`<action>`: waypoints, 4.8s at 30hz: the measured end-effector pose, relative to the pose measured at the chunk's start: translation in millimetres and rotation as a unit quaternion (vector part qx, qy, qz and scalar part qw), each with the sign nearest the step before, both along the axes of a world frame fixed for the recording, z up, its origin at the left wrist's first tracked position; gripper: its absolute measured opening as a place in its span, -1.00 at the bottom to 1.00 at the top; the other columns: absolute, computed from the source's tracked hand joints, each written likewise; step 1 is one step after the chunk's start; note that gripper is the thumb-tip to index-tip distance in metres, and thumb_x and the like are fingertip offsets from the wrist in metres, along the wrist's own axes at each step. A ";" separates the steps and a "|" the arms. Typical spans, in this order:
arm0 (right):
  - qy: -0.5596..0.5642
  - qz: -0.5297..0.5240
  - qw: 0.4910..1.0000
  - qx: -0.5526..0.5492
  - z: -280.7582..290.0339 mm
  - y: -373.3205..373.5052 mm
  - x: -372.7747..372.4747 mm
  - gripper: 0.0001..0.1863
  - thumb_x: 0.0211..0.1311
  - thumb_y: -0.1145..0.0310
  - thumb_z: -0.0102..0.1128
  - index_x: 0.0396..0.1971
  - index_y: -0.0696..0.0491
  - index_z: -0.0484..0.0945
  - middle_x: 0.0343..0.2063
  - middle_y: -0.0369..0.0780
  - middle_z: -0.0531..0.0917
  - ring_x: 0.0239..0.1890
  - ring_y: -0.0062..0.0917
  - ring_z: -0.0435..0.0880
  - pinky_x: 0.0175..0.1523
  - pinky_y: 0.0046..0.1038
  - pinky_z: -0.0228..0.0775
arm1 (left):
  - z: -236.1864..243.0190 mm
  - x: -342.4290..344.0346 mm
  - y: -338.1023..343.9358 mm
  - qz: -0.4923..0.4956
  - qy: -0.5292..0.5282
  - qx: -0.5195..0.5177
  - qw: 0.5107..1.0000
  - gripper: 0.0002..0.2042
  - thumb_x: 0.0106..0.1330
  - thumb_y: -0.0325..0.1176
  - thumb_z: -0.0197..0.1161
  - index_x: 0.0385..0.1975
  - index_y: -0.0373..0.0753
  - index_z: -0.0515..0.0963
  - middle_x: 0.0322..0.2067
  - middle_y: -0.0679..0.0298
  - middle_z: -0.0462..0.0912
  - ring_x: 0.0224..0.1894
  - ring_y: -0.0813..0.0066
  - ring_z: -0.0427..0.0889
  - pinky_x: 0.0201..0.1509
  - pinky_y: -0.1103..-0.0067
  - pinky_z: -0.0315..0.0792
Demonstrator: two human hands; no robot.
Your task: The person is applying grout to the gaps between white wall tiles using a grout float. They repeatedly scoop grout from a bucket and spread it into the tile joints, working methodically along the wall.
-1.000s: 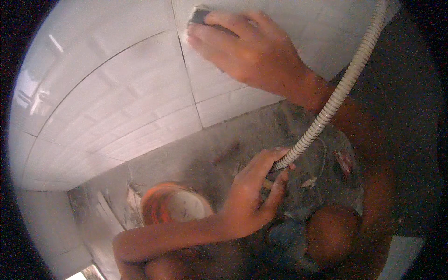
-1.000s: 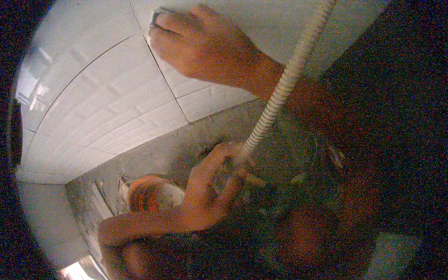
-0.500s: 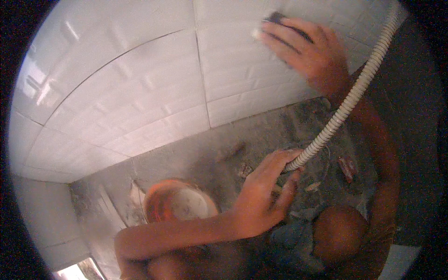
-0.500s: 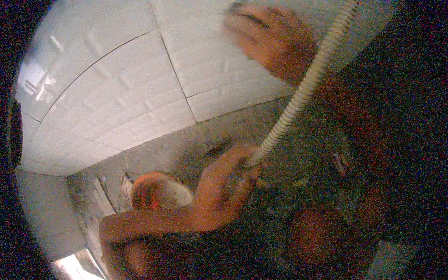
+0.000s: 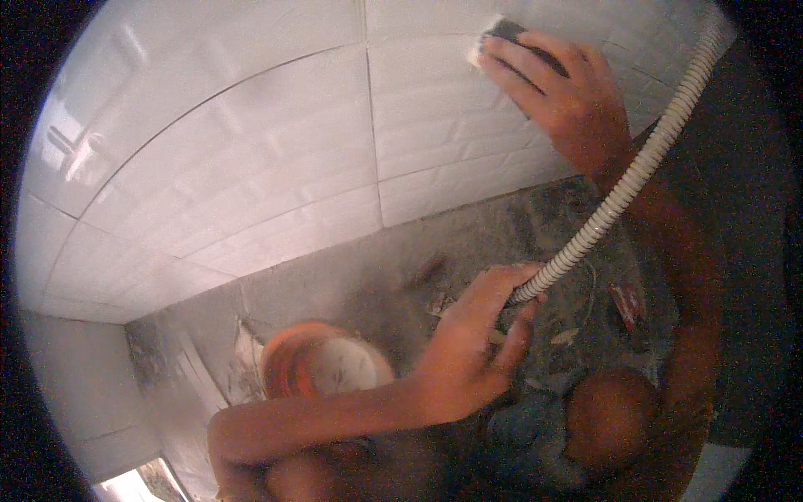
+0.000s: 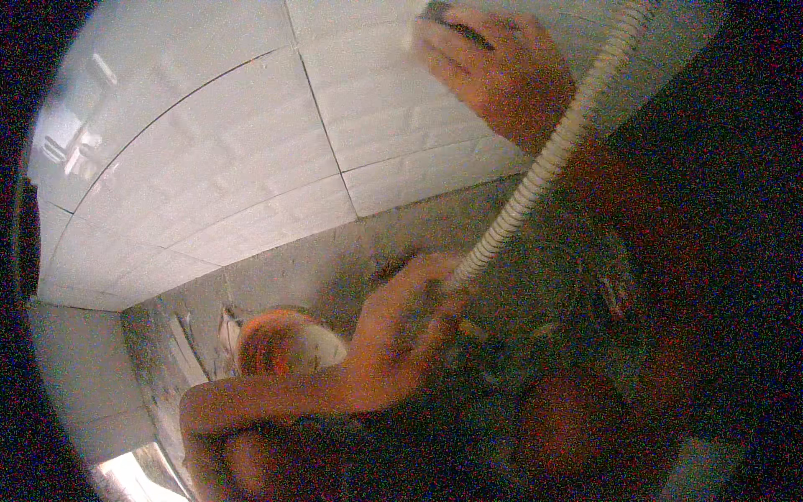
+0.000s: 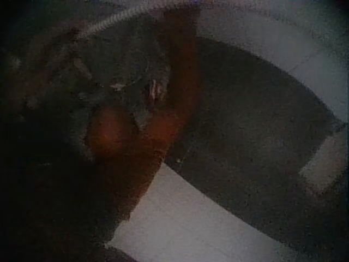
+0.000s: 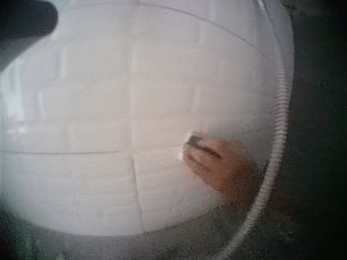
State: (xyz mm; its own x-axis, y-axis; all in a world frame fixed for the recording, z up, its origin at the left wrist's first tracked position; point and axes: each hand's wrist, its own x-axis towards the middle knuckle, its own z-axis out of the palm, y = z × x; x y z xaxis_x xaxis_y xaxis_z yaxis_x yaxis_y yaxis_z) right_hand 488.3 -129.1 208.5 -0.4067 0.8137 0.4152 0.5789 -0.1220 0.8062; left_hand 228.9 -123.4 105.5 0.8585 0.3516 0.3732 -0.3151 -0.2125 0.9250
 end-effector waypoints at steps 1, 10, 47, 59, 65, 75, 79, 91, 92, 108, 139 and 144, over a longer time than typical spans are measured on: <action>-0.002 -0.009 1.000 0.001 2.0 -3.3 5.8 -0.46 0.14 0.29 0.14 0.19 -0.14 0.59 0.22 -0.47 0.57 0.20 -0.50 0.49 0.14 -0.35 0.39 | 3.0 0.7 -0.8 -0.006 0.001 -0.001 1.000 -0.55 0.33 -0.66 0.14 0.24 -0.34 0.35 0.03 -0.07 0.55 0.07 -0.04 0.62 0.21 0.31 0.45; -0.041 0.068 0.997 0.001 13.3 55.2 -31.1 -0.56 0.13 0.23 0.17 0.06 -0.10 0.63 0.18 -0.34 0.60 0.26 -0.53 0.49 0.20 -0.25 0.36 | 13.9 10.2 17.1 0.006 0.018 -0.028 0.999 -0.62 0.38 -0.62 0.15 0.19 -0.31 0.42 -0.03 0.01 0.62 0.05 0.09 0.66 0.17 0.35 0.49; 0.488 0.125 0.783 0.366 -54.7 64.2 127.3 -0.67 0.24 0.41 0.29 0.00 0.15 0.64 -0.17 -0.03 0.74 -0.16 -0.15 0.72 0.01 -0.26 0.55 | -20.6 56.3 78.0 0.073 0.156 -0.138 0.975 -0.75 0.49 -0.46 0.23 0.10 -0.29 0.48 -0.07 0.26 0.61 0.00 0.54 0.55 0.13 0.57 0.43; 0.256 0.178 0.937 0.158 -35.6 142.4 21.1 -0.49 0.04 0.53 0.24 0.10 0.08 0.58 -0.02 -0.17 0.59 -0.02 -0.23 0.55 0.10 -0.27 0.55 | -26.2 69.7 79.8 0.076 0.065 -0.050 0.994 -0.75 0.42 -0.41 0.33 0.03 -0.27 0.55 -0.20 0.26 0.67 -0.13 0.58 0.60 0.00 0.57 0.48; 0.504 0.112 0.853 0.081 -116.3 86.8 56.3 -0.57 0.26 0.50 0.19 0.15 0.13 0.53 0.05 -0.09 0.59 0.08 -0.16 0.54 0.27 -0.18 0.42 | -25.7 66.3 75.1 0.054 0.058 -0.026 0.997 -0.72 0.43 -0.42 0.30 0.09 -0.26 0.52 -0.21 0.26 0.66 -0.13 0.54 0.61 0.01 0.55 0.48; 0.713 0.242 0.516 0.408 -152.2 65.0 113.4 -0.64 0.44 0.40 0.15 0.16 0.18 0.49 0.12 -0.05 0.59 0.23 -0.23 0.51 0.39 -0.20 0.26 | -2.0 105.0 16.7 0.031 0.036 -0.027 0.998 -0.71 0.42 -0.44 0.29 0.10 -0.26 0.52 -0.18 0.20 0.67 -0.10 0.47 0.64 0.06 0.50 0.50; 0.539 0.270 0.737 0.306 -145.4 81.7 60.7 -0.61 0.34 0.50 0.18 0.16 0.15 0.51 0.09 0.05 0.58 0.21 -0.12 0.52 0.36 -0.14 0.26 | -2.3 100.2 10.3 0.048 0.046 -0.040 0.997 -0.74 0.41 -0.44 0.29 0.06 -0.26 0.54 -0.16 0.20 0.68 -0.10 0.46 0.64 0.07 0.49 0.49; 0.558 0.158 0.762 0.288 -109.3 45.8 74.0 -0.69 0.45 0.37 0.17 0.08 0.19 0.57 0.03 -0.03 0.62 0.14 -0.21 0.58 0.27 -0.25 0.37 | 9.1 94.6 7.1 0.016 0.064 -0.048 0.997 -0.65 0.39 -0.47 0.28 0.16 -0.25 0.49 -0.10 0.14 0.66 -0.04 0.33 0.66 0.12 0.45 0.48; 0.600 0.182 0.735 0.258 -109.7 50.5 59.2 -0.69 0.46 0.31 0.19 0.02 0.23 0.59 -0.01 -0.05 0.65 0.06 -0.28 0.63 0.21 -0.29 0.41 | 7.1 95.3 7.7 0.038 0.049 -0.008 0.998 -0.62 0.39 -0.47 0.28 0.18 -0.26 0.46 -0.06 0.10 0.64 0.01 0.27 0.64 0.16 0.42 0.47; 0.538 0.108 0.706 0.448 -92.3 -77.2 95.9 -0.57 0.27 0.48 0.40 0.14 0.13 0.57 -0.05 -0.09 0.69 0.00 -0.29 0.67 -0.06 -0.30 0.58 | -53.3 172.4 20.5 0.116 0.104 0.352 0.923 -0.02 0.29 -0.32 0.32 0.50 -0.51 -0.28 0.52 -0.29 -0.22 0.52 -0.41 -0.07 0.55 -0.01 -0.01; 0.293 0.309 0.855 0.297 112.0 81.4 20.5 -0.28 -0.11 0.62 0.38 0.20 0.03 0.53 0.00 -0.12 0.55 -0.01 -0.16 0.54 0.10 -0.23 0.48 | -104.9 -201.6 -29.6 0.511 -0.121 -0.101 0.845 -0.55 0.45 -0.21 0.21 0.26 -0.25 0.43 0.08 -0.01 0.59 0.13 0.08 0.62 0.38 0.15 0.33; 0.176 0.234 0.885 0.362 126.3 108.3 18.9 -0.33 -0.09 0.67 0.34 0.17 0.05 0.58 -0.05 -0.16 0.58 -0.03 -0.22 0.54 0.11 -0.27 0.48 | -99.0 -232.6 19.5 0.367 -0.179 -0.196 0.892 -0.48 0.50 -0.19 0.16 0.37 -0.28 0.33 0.15 -0.04 0.60 0.11 0.04 0.65 0.40 0.09 0.29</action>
State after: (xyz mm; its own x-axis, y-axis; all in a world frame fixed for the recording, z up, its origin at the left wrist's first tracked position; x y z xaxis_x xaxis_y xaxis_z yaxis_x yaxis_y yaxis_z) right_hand 507.2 -20.8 334.8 -0.3701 0.0596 0.9271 0.9024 -0.2140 0.3741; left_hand -3.6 -104.0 6.6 0.1941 0.9334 0.3018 -0.5146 -0.1650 0.8414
